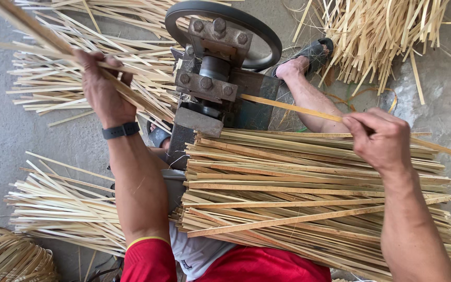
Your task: The person sits on the floor and repeatedly feeds thin bamboo strips through a grinding wheel to smooth their edges. The person holds a bundle of strips in the left hand and passes them one by one through the machine, then places them into a growing pile on the lap.
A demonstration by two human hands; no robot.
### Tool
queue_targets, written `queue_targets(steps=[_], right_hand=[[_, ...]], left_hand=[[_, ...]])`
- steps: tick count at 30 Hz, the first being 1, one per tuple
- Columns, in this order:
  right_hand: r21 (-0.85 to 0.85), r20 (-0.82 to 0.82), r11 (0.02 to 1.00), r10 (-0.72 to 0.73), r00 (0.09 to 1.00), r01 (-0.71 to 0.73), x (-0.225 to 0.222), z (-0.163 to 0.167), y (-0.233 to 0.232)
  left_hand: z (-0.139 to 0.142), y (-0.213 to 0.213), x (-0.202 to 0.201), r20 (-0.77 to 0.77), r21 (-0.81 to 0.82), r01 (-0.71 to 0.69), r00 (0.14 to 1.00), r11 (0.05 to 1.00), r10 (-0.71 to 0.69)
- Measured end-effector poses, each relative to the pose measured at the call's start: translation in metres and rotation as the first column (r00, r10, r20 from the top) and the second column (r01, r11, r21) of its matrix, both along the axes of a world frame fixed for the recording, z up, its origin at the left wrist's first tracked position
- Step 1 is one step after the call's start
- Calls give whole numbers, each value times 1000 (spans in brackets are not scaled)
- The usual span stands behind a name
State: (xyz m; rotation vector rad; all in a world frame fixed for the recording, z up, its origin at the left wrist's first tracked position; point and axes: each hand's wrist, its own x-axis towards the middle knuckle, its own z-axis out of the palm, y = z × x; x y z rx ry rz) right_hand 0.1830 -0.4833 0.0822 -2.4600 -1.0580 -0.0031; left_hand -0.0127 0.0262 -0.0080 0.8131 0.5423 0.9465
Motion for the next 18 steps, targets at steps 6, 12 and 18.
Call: queue_targets(steps=[6, 12, 18], right_hand=[[100, 110, 971, 205, 972, -216, -24, -11, 66], [38, 26, 941, 335, 942, -336, -57, -7, 78], [-70, -212, 969, 218, 953, -237, -61, -10, 60]], left_hand=[[3, 2, 0, -45, -162, -102, 994, 981, 96], [9, -20, 14, -76, 7, 54, 996, 999, -54], [10, -31, 23, -95, -5, 139, 986, 990, -139]])
